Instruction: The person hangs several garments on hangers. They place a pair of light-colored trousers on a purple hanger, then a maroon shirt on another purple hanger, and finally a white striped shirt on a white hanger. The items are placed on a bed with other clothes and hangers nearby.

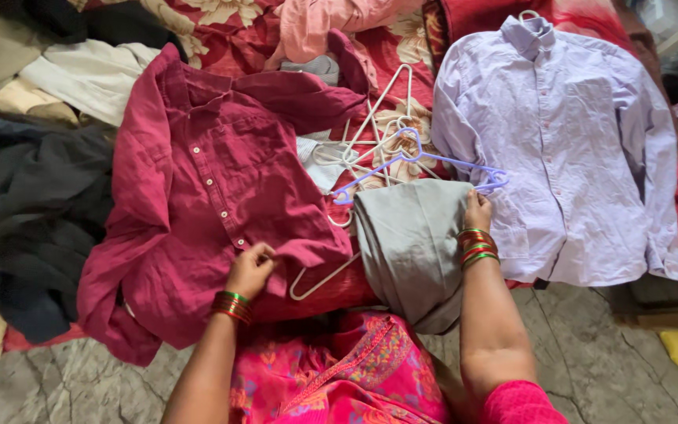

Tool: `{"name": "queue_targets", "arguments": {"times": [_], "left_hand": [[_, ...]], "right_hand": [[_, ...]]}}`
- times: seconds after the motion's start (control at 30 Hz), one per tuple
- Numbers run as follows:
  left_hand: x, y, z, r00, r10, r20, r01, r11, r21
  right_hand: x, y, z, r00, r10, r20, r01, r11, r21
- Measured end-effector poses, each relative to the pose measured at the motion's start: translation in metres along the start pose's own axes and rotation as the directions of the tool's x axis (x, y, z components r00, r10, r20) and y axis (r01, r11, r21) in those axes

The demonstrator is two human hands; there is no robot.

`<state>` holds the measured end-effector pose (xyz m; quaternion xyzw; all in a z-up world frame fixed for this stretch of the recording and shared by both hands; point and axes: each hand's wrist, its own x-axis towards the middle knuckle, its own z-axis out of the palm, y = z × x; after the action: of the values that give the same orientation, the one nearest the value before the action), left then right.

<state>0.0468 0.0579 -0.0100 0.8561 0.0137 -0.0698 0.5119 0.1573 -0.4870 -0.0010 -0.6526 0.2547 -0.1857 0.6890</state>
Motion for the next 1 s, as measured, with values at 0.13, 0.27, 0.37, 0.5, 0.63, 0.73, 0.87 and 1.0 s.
{"name": "queue_targets", "arguments": {"times": [0.13, 0.27, 0.37, 0.5, 0.63, 0.73, 0.87, 1.0], "left_hand": [[0.004, -0.017, -0.007, 0.977, 0.005, -0.214, -0.009, 1.000, -0.015], [-0.010, -0.006, -0.001, 0.989, -0.022, -0.148, 0.005, 0.993, -0.117], [-0.041, 0.028, 0.004, 0.992, -0.119, 0.037, 0.116, 0.991, 0.066], [-0.076, 0.063, 0.017, 0.991, 0.054, 0.126, -0.106, 0.885, 0.454], [-0.095, 0.057, 0.032, 0.987, 0.068, 0.143, -0.145, 0.754, 0.641], [-0.089, 0.049, 0.034, 0.996, 0.051, 0.079, -0.087, 0.824, 0.560], [-0.071, 0.056, 0.033, 0.917, 0.325, -0.230, -0.248, 0.919, 0.308], [-0.058, 0.089, 0.035, 0.958, 0.230, -0.173, -0.245, 0.967, -0.068]], "right_hand": [[-0.005, 0.012, 0.011, 0.975, 0.202, 0.097, -0.217, 0.957, 0.193], [-0.005, 0.016, 0.024, 0.940, 0.217, 0.263, -0.270, 0.946, 0.182], [-0.001, 0.017, 0.031, 0.905, 0.192, 0.379, -0.269, 0.949, 0.162], [-0.003, 0.015, 0.042, 0.918, 0.192, 0.347, -0.214, 0.977, 0.024], [-0.015, 0.001, 0.043, 0.953, -0.077, 0.294, 0.154, 0.957, -0.245], [-0.032, -0.022, 0.051, 0.922, -0.125, 0.366, 0.098, 0.991, 0.093], [-0.070, -0.066, 0.047, 0.902, -0.101, 0.419, -0.025, 0.959, 0.283], [-0.139, -0.136, 0.045, 0.859, -0.132, 0.494, -0.084, 0.917, 0.390]]}}
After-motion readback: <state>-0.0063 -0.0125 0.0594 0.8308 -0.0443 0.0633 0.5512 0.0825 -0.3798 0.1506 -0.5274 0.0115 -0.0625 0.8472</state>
